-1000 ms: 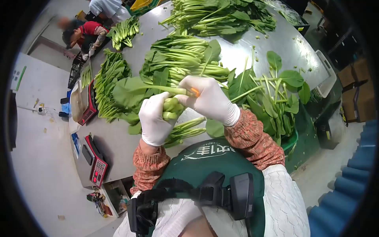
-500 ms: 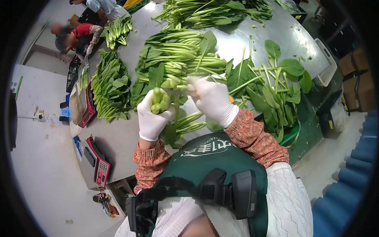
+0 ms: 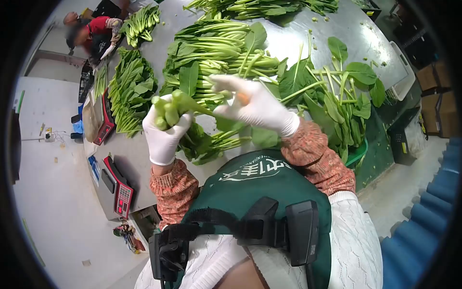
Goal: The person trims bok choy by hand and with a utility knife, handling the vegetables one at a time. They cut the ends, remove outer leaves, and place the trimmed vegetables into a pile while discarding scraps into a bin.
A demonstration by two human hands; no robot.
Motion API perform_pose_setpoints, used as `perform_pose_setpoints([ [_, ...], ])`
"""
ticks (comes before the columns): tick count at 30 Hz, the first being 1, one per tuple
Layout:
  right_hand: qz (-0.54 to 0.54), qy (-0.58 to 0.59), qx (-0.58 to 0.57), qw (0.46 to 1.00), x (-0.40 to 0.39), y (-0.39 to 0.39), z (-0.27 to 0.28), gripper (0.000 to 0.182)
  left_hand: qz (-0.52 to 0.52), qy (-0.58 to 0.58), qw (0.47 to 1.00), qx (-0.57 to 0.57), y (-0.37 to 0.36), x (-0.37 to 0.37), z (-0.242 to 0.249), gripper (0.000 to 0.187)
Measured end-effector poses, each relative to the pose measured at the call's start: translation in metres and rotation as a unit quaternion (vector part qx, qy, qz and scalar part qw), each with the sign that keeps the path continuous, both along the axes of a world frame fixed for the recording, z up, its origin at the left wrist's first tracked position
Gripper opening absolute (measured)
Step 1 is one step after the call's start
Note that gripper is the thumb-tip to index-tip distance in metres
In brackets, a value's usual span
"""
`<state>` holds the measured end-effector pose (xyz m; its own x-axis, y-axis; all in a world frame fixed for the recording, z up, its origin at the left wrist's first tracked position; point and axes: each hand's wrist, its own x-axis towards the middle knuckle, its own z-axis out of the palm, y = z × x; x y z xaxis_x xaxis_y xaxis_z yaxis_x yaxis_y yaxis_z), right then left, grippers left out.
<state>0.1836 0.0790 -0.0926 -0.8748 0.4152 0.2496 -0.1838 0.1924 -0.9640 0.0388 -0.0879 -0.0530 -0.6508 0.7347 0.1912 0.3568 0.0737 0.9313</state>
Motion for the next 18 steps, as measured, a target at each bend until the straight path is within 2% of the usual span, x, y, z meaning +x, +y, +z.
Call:
perform_pose_setpoints([
  [1,0.022,-0.006,0.052,0.998,-0.006,-0.009,-0.002,0.051,-0.011,0.038,0.999,-0.005,-0.001,-0.001,-0.007,0.033],
  [2,0.047,-0.022,0.058,0.997,-0.015,-0.015,-0.011,0.045,-0.014,0.046,0.999,-0.013,0.0,0.003,-0.003,0.032],
  [4,-0.038,0.044,0.25,0.966,-0.024,-0.005,-0.021,0.031,0.07,0.106,0.992,0.007,-0.003,-0.008,-0.013,0.032],
  [5,-0.094,0.045,0.306,0.946,-0.019,0.007,-0.007,0.018,0.095,0.133,0.986,0.023,-0.011,-0.018,-0.014,0.032],
  [6,-0.172,0.038,0.268,0.947,-0.015,0.022,-0.011,0.021,0.141,0.107,0.983,0.046,-0.021,-0.021,-0.009,0.03],
  [7,-0.223,0.002,0.258,0.94,-0.007,0.039,-0.012,0.024,0.188,0.17,0.967,0.038,-0.038,-0.036,-0.009,0.029],
  [8,-0.259,-0.061,0.32,0.909,0.0,0.057,-0.013,0.026,0.223,0.051,0.969,0.09,-0.052,-0.036,0.003,0.028],
  [9,-0.286,-0.169,0.448,0.83,0.008,0.078,-0.023,0.031,0.228,0.032,0.968,0.097,-0.069,-0.045,0.009,0.03],
  [10,-0.306,-0.286,0.48,0.771,0.01,0.078,-0.022,0.034,0.255,0.015,0.957,0.139,-0.082,-0.049,0.008,0.033],
  [12,-0.304,-0.251,0.483,0.782,0.009,0.066,-0.046,0.032,0.265,-0.005,0.949,0.171,-0.1,-0.052,0.006,0.036],
  [14,-0.2,-0.155,0.433,0.865,0.002,0.034,-0.081,0.023,0.296,-0.009,0.941,0.16,-0.105,-0.049,-0.004,0.038],
  [16,-0.01,-0.16,0.413,0.896,-0.01,0.002,-0.136,0.024,0.311,-0.006,0.939,0.148,-0.106,-0.051,-0.01,0.039],
  [18,0.022,-0.283,0.446,0.849,-0.017,-0.024,-0.172,0.015,0.317,0.004,0.939,0.13,-0.11,-0.051,-0.014,0.042],
])
